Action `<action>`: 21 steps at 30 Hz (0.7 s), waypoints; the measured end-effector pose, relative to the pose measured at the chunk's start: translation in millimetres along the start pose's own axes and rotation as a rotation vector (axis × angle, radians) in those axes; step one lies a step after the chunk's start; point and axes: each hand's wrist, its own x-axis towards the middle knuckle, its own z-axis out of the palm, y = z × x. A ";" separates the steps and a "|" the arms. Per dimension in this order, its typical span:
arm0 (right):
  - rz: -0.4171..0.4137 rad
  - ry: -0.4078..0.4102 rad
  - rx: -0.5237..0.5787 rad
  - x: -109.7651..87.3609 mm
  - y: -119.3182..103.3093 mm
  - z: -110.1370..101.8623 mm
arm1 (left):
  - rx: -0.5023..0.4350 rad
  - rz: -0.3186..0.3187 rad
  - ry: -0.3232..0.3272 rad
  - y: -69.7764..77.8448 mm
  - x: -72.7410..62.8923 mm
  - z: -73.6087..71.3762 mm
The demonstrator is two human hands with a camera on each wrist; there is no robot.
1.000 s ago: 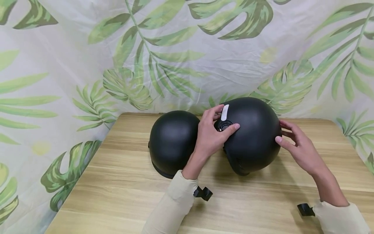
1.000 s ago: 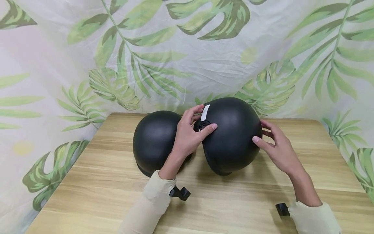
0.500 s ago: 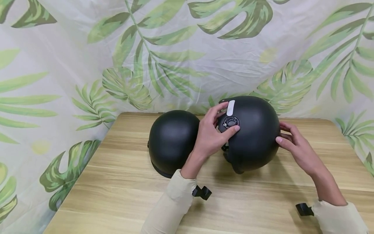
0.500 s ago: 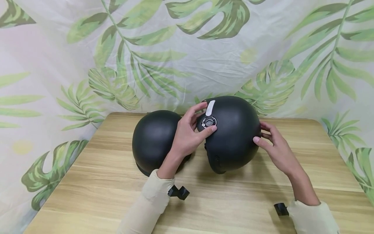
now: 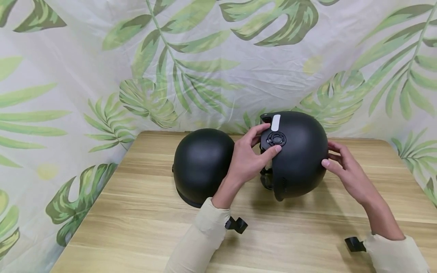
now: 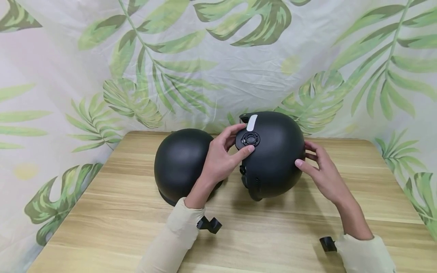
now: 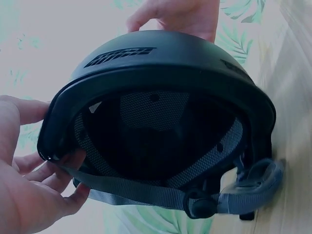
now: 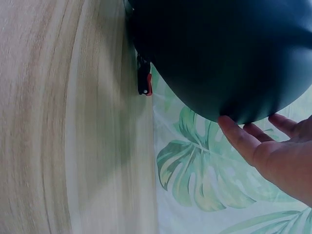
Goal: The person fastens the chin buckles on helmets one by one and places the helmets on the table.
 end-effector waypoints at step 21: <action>0.027 -0.016 0.005 -1.7 -5.5 8.3 | 0.003 0.089 -0.073 2.0 -2.9 3.7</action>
